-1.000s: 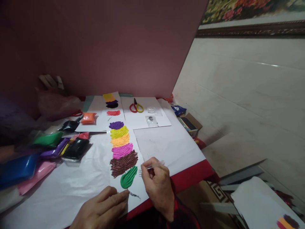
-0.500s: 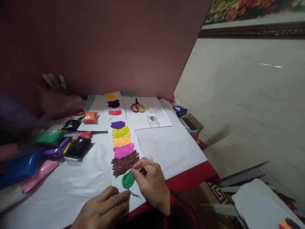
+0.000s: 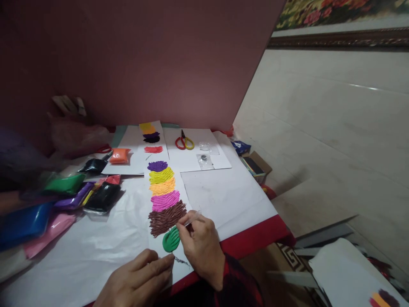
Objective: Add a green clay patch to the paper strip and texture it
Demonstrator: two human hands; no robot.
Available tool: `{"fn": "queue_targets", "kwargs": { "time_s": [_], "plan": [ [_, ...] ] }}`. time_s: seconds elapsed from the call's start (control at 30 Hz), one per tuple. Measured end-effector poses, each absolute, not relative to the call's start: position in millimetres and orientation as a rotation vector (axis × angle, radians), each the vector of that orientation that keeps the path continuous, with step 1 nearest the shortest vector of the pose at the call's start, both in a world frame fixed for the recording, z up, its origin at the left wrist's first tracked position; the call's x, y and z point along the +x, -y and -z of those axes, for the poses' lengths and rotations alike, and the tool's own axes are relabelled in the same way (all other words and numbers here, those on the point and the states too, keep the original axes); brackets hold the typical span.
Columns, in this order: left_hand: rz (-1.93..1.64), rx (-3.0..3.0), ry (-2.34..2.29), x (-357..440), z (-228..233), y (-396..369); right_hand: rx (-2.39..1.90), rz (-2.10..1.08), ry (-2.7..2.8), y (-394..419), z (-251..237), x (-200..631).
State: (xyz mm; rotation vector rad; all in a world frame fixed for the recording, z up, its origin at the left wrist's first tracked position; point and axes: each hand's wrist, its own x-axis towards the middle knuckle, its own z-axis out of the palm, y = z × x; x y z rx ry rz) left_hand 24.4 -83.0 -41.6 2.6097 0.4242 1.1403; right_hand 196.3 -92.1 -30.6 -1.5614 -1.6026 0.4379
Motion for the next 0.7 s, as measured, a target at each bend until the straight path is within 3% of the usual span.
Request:
{"fn": "queue_targets", "kwargs": {
  "time_s": [0.3,0.7],
  "plan": [
    [-1.117,2.596,-0.426,23,43,84,-1.627,-0.360,1.605,95,33,196],
    [-1.128,2.588,-0.431,24,44,84,-1.699,-0.533,1.527,88,29,207]
  ]
}}
